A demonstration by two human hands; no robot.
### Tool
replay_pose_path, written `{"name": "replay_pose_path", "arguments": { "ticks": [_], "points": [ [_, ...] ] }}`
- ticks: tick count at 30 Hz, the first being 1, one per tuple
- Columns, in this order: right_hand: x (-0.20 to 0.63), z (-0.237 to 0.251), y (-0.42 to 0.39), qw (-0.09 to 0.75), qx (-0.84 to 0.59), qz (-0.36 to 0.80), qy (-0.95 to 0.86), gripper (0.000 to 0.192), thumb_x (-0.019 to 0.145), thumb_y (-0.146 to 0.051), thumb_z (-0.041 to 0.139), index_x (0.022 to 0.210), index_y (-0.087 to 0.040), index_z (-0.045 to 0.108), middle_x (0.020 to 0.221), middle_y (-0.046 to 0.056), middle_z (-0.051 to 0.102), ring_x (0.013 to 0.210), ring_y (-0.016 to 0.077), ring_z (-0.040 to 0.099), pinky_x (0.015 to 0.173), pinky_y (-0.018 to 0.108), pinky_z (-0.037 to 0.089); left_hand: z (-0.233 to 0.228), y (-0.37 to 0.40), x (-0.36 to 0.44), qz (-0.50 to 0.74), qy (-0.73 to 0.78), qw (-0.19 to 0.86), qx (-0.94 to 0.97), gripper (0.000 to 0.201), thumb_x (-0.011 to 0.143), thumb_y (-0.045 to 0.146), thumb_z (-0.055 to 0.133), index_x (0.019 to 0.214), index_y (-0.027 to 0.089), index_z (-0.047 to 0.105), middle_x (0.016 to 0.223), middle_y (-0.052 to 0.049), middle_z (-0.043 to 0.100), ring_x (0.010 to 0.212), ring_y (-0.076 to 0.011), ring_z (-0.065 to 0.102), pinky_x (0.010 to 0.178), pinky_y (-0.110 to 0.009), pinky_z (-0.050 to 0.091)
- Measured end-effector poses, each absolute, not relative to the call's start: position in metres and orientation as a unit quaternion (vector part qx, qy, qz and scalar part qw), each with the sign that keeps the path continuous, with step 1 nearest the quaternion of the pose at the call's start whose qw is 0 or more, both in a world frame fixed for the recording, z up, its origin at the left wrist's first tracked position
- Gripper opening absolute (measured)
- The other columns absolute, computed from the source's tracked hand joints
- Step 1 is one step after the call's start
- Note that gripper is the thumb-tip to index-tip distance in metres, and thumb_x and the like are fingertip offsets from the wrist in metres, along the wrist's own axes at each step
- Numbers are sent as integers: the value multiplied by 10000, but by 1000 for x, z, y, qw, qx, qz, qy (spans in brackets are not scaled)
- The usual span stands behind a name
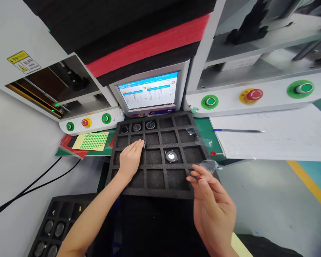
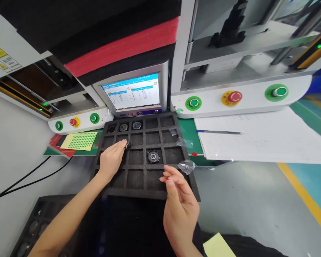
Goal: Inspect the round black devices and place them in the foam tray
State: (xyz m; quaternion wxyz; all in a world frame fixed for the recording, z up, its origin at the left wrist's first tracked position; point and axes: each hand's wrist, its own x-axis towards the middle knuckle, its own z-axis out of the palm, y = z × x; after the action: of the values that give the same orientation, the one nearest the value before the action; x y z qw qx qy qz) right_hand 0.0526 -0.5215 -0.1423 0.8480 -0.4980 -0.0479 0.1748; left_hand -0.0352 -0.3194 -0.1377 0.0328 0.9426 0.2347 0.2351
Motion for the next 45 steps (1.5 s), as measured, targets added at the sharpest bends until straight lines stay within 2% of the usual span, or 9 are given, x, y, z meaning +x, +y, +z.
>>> {"name": "replay_pose_path", "arguments": {
  "ticks": [7,12,14,18,28,32,37,42,45],
  "points": [
    [59,-140,-527,826,-532,185,-2,207,769,-364,797,728,-173,726,1046,113,711,830,170,642,708,295,524,-123,-328,-40,146,190,38,970,362,863,72,509,1187,114,663,1274,-150,673,1223,-301,609,1041,-495,507],
    [58,-142,-528,825,-529,197,-10,195,747,-355,815,720,-177,740,1002,105,722,857,185,652,721,300,524,-108,-357,-4,68,166,72,981,148,927,152,563,942,188,705,1007,-33,756,969,-178,705,924,-318,561],
    [58,-141,-530,826,-528,196,-12,187,744,-351,819,719,-182,744,984,98,725,844,177,651,716,291,522,-106,-367,16,27,178,67,981,76,911,193,631,939,162,695,997,-55,744,943,-205,705,855,-320,577],
    [63,-140,-539,833,-524,180,-11,172,726,-340,832,701,-194,746,916,71,722,789,144,638,700,254,516,-101,-379,42,-36,231,33,972,214,854,216,723,1001,76,657,1010,-158,706,946,-300,688,761,-384,580],
    [75,-139,-552,844,-510,162,-37,159,735,-297,809,683,-189,705,816,24,627,681,110,578,641,246,490,-96,-397,63,-108,272,73,953,157,834,74,711,974,28,657,957,-191,708,981,-306,690,781,-354,555],
    [69,-139,-551,841,-524,114,-63,130,753,-250,795,691,-189,697,826,25,632,758,121,590,680,235,470,-96,-384,63,-78,287,121,947,160,797,153,773,888,52,688,979,-183,704,916,-325,710,792,-395,556],
    [63,-136,-559,828,-547,39,-119,97,777,-131,755,735,-202,702,811,16,629,823,140,603,729,245,469,-89,-392,24,16,296,206,933,145,941,228,615,983,108,685,1005,-97,714,928,-222,709,802,-297,564],
    [57,-136,-562,794,-567,72,-205,128,842,-88,686,811,-212,683,866,8,615,872,120,606,763,216,480,-86,-432,-27,170,298,550,762,155,962,207,558,1035,149,681,937,-38,756,821,-140,724,751,-204,577],
    [52,-134,-559,787,-561,126,-224,128,865,-101,672,829,-223,685,900,7,619,887,110,616,751,189,494,-85,-451,-45,227,247,620,709,129,923,207,621,1002,179,719,1029,-42,758,950,-159,709,866,-230,552]
  ]
}}
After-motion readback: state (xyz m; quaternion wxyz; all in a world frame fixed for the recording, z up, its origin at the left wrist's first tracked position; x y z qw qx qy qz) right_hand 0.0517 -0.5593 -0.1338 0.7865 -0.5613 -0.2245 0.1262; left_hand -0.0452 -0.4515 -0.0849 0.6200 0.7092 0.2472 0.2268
